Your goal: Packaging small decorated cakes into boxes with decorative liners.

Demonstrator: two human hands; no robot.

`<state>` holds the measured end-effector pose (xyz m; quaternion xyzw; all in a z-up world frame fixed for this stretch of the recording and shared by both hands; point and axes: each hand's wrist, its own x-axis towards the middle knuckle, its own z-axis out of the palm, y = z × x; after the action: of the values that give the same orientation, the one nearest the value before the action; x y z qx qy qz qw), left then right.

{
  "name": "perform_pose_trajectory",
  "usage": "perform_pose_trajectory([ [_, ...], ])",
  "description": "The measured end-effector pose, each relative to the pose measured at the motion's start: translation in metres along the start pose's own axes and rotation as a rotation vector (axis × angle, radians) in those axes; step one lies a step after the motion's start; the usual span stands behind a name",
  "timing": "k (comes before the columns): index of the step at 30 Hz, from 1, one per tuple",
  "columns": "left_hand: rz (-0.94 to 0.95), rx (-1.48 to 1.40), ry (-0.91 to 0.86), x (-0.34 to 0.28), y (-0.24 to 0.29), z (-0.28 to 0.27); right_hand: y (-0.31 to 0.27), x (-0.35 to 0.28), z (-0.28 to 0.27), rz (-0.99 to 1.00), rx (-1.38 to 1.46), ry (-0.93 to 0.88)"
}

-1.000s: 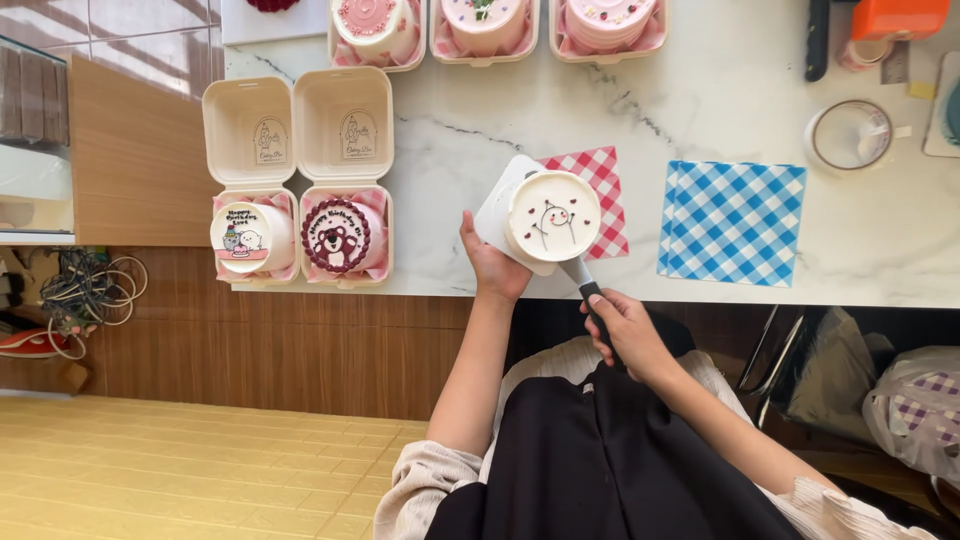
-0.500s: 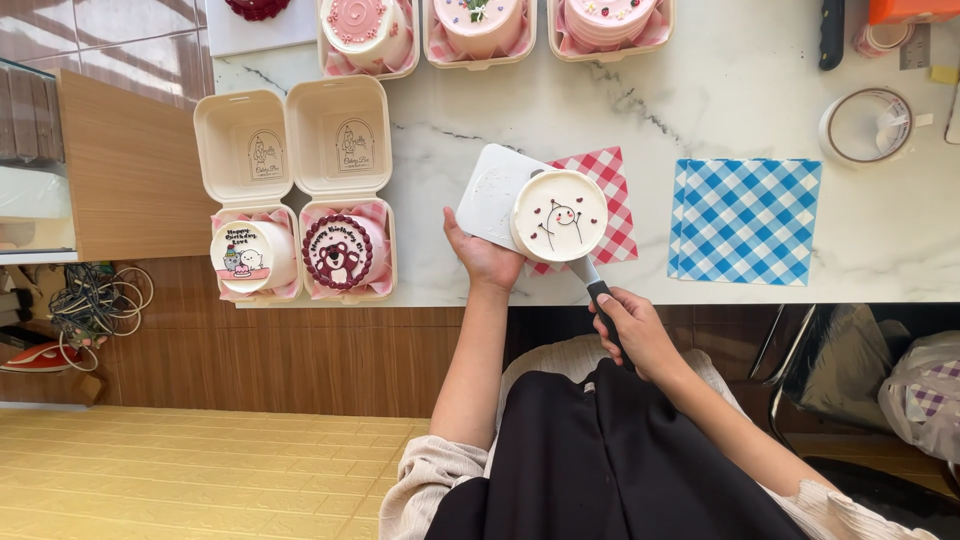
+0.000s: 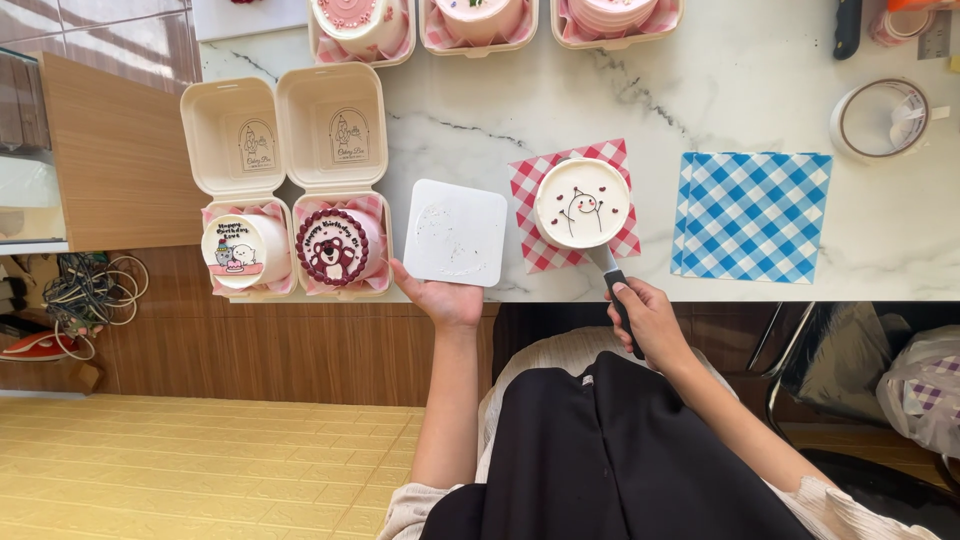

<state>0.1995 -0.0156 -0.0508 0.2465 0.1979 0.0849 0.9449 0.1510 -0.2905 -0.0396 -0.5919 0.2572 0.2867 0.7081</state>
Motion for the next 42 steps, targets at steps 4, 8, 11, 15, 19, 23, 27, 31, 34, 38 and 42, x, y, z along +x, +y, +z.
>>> perform_pose_trajectory([
  [4, 0.016, -0.043, 0.012, -0.007, 0.005, 0.000, 0.002, 0.004, 0.000, -0.021, -0.052, 0.019],
  [8, 0.065, -0.042, -0.030, -0.017, 0.013, 0.013, 0.005, 0.007, 0.001, -0.050, -0.116, 0.046],
  [11, 0.099, -0.051, -0.061, -0.025, 0.023, 0.030, 0.010, 0.010, 0.001, -0.049, -0.136, 0.039],
  [15, 0.138, -0.047, -0.117, -0.037, 0.033, 0.053, 0.012, 0.010, -0.004, -0.065, -0.181, -0.010],
  [19, 0.111, -0.079, -0.175, -0.056, 0.028, 0.088, -0.048, -0.042, 0.010, -0.137, -0.666, 0.128],
  [23, -0.051, -0.120, -0.136, -0.085, -0.006, 0.114, -0.068, -0.093, 0.002, -0.130, -0.789, 0.096],
  [27, -0.324, -0.152, -0.216, -0.109, -0.060, 0.127, -0.052, -0.118, -0.019, -0.410, -0.147, -0.157],
  [31, -0.499, -0.233, -0.350, -0.118, -0.105, 0.122, -0.032, -0.133, -0.048, -0.450, -0.107, -0.112],
  [34, -0.618, -0.315, -0.499, -0.123, -0.129, 0.123, -0.005, -0.138, -0.077, -0.469, -0.051, -0.047],
  [38, -0.891, -0.022, -0.561, -0.137, -0.149, 0.117, 0.026, -0.134, -0.126, -0.447, 0.259, 0.169],
  [42, -1.006, 0.574, -0.986, -0.138, -0.119, 0.106, 0.034, -0.105, -0.178, -0.550, 0.268, 0.551],
])
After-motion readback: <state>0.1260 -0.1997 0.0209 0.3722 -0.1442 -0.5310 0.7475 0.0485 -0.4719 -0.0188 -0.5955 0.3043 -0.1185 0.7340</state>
